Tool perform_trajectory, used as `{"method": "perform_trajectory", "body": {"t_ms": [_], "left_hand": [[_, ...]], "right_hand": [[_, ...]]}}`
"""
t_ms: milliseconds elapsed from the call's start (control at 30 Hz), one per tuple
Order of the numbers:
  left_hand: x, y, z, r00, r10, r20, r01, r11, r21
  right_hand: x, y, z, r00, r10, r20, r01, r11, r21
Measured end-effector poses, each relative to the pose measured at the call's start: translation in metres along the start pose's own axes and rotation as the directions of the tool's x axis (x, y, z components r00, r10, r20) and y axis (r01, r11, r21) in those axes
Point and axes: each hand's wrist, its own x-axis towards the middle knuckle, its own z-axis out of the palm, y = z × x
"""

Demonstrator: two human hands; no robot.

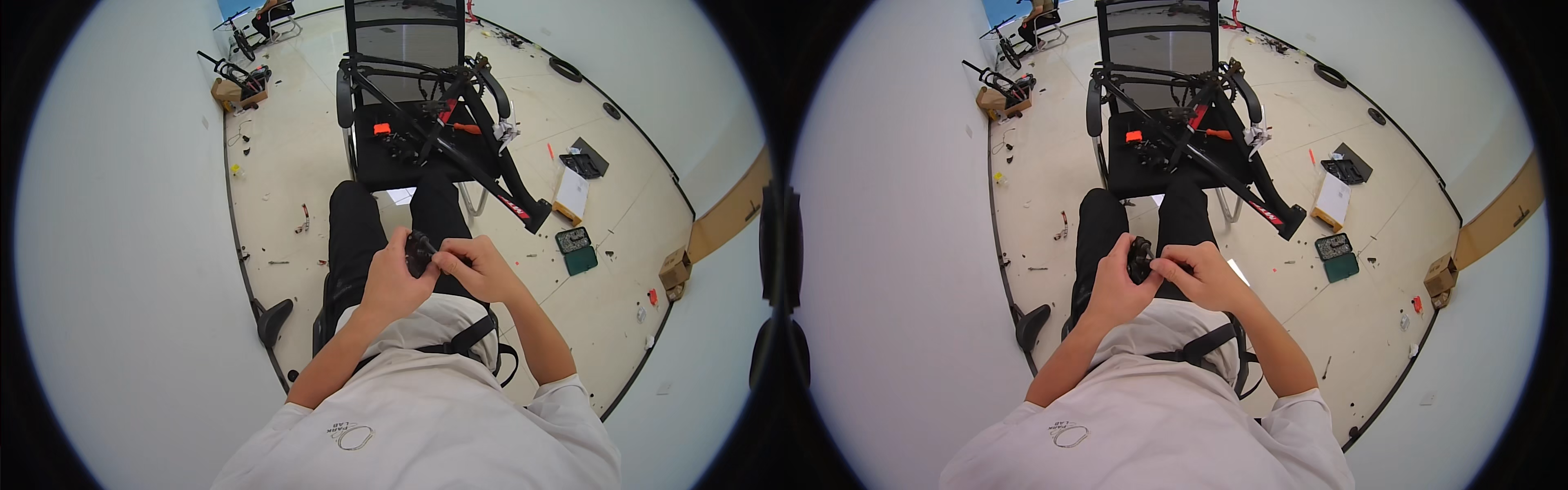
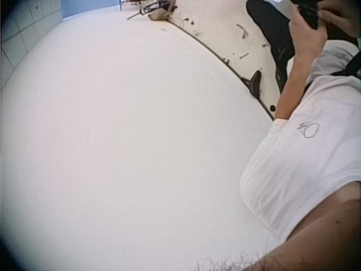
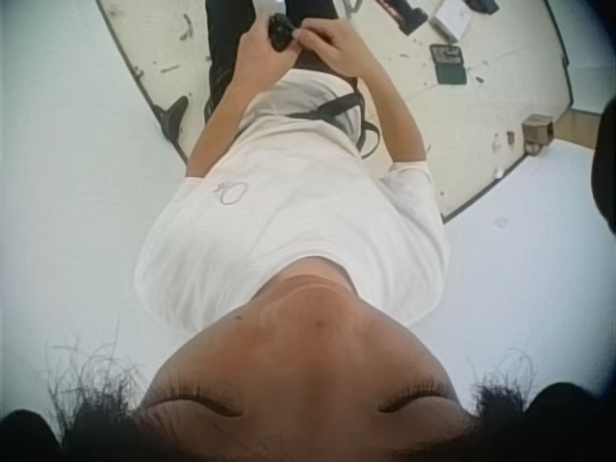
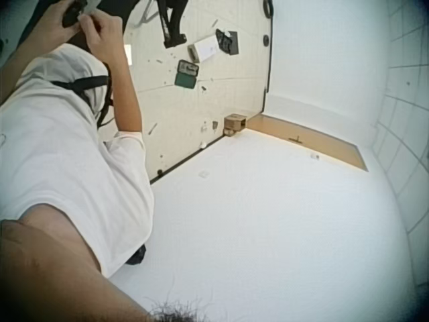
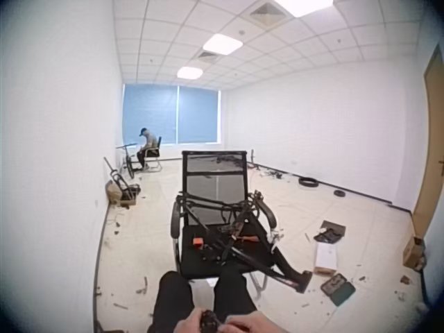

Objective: The person assembles a small mechanical component using a screwdriver and small parts. They insert a screw, tighten it, and repeatedly adjust the assembly while seated.

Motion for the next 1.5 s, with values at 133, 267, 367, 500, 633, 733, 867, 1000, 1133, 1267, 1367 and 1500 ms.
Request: {"method": "perform_trajectory", "body": {"t_ms": [133, 267, 367, 500, 633, 733, 867, 1000, 1133, 1267, 1367, 1500], "left_hand": [[0.001, -0.02, 0.005, 0.99, -0.097, 0.098, 0.113, 0.977, -0.178], [0.005, -0.029, 0.005, 0.981, -0.042, 0.188, 0.069, 0.987, -0.142], [0.007, -0.025, 0.004, 0.959, -0.077, 0.273, 0.127, 0.977, -0.174], [0.014, -0.027, 0.001, 0.883, -0.15, 0.444, 0.236, 0.961, -0.145], [0.015, -0.056, 0.007, 0.789, -0.191, 0.583, 0.442, 0.837, -0.324], [0.008, -0.081, 0.012, 0.79, -0.225, 0.57, 0.503, 0.769, -0.395], [-0.009, -0.089, 0.018, 0.726, -0.311, 0.613, 0.59, 0.74, -0.323], [-0.01, -0.085, 0.024, 0.679, -0.394, 0.619, 0.598, 0.786, -0.156], [-0.006, -0.099, 0.026, 0.627, -0.396, 0.672, 0.578, 0.814, -0.06], [-0.015, -0.107, 0.032, 0.722, -0.096, 0.685, -0.1, 0.965, 0.241], [0.01, -0.092, 0.028, 0.655, -0.178, 0.734, 0.01, 0.974, 0.228], [0.0, -0.092, 0.02, 0.646, -0.271, 0.713, 0.47, 0.878, -0.092]], "right_hand": [[-0.003, -0.004, 0.006, 0.977, -0.212, 0.028, 0.206, 0.901, -0.382], [-0.004, -0.003, 0.003, 0.973, -0.189, 0.135, 0.232, 0.81, -0.539], [-0.005, 0.0, -0.003, 0.963, -0.121, 0.241, 0.231, 0.833, -0.502], [-0.007, 0.013, -0.009, 0.929, -0.041, 0.367, 0.197, 0.896, -0.398], [-0.006, 0.025, -0.001, 0.917, 0.029, 0.397, 0.047, 0.982, -0.181], [-0.008, 0.033, 0.01, 0.9, 0.087, 0.427, 0.011, 0.975, -0.223], [-0.023, 0.062, 0.024, 0.895, 0.076, 0.44, 0.11, 0.918, -0.381], [-0.03, 0.076, 0.036, 0.867, 0.215, 0.449, 0.037, 0.871, -0.49], [-0.033, 0.064, 0.039, 0.859, 0.272, 0.433, 0.004, 0.843, -0.537], [-0.045, 0.089, 0.027, 0.696, 0.326, 0.64, 0.386, 0.583, -0.715], [-0.027, 0.092, -0.015, 0.754, 0.369, 0.543, 0.267, 0.583, -0.767], [-0.023, 0.052, -0.026, 0.902, 0.298, 0.313, -0.145, 0.891, -0.431]]}}
